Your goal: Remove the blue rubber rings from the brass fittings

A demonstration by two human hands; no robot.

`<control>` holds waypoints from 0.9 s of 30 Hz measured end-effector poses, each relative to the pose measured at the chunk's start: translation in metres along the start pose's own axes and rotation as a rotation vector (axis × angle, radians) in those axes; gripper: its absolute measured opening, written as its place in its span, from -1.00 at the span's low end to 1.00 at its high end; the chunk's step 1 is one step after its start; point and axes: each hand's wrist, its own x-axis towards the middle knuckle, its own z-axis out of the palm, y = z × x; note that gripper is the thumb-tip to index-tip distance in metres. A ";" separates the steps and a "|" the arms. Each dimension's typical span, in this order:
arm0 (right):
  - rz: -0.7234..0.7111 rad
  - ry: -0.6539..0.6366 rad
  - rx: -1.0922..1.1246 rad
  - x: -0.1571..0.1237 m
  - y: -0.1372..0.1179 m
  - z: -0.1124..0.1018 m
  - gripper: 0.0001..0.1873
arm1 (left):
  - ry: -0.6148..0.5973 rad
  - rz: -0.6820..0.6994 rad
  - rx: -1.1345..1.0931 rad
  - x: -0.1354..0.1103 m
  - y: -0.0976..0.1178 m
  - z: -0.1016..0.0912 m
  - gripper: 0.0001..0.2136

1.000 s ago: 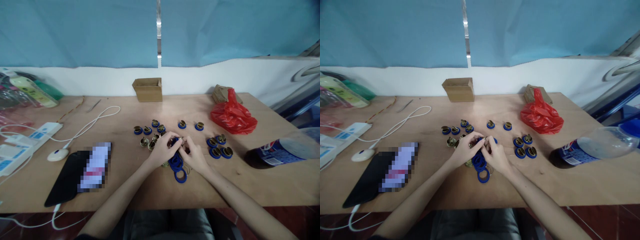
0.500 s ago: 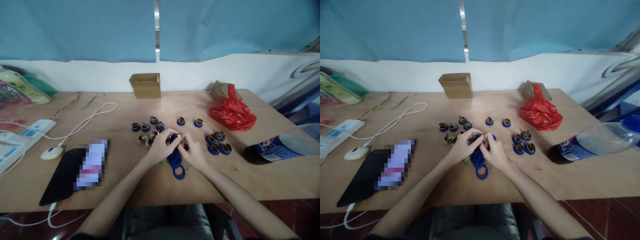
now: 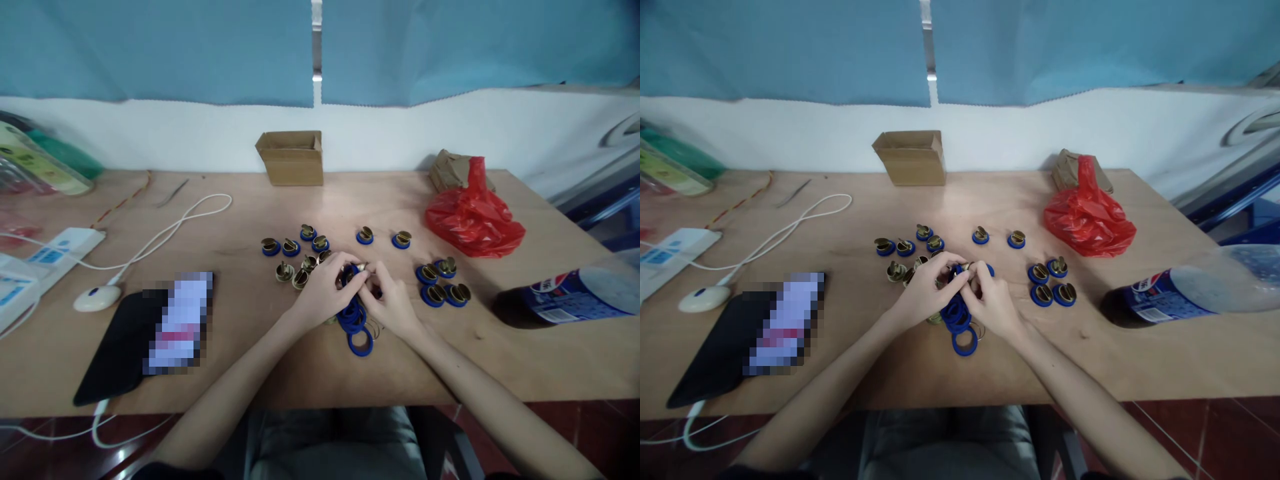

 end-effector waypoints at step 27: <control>0.087 0.071 0.049 0.003 0.002 0.001 -0.81 | 0.220 -0.083 -0.387 0.002 -0.008 0.007 -0.64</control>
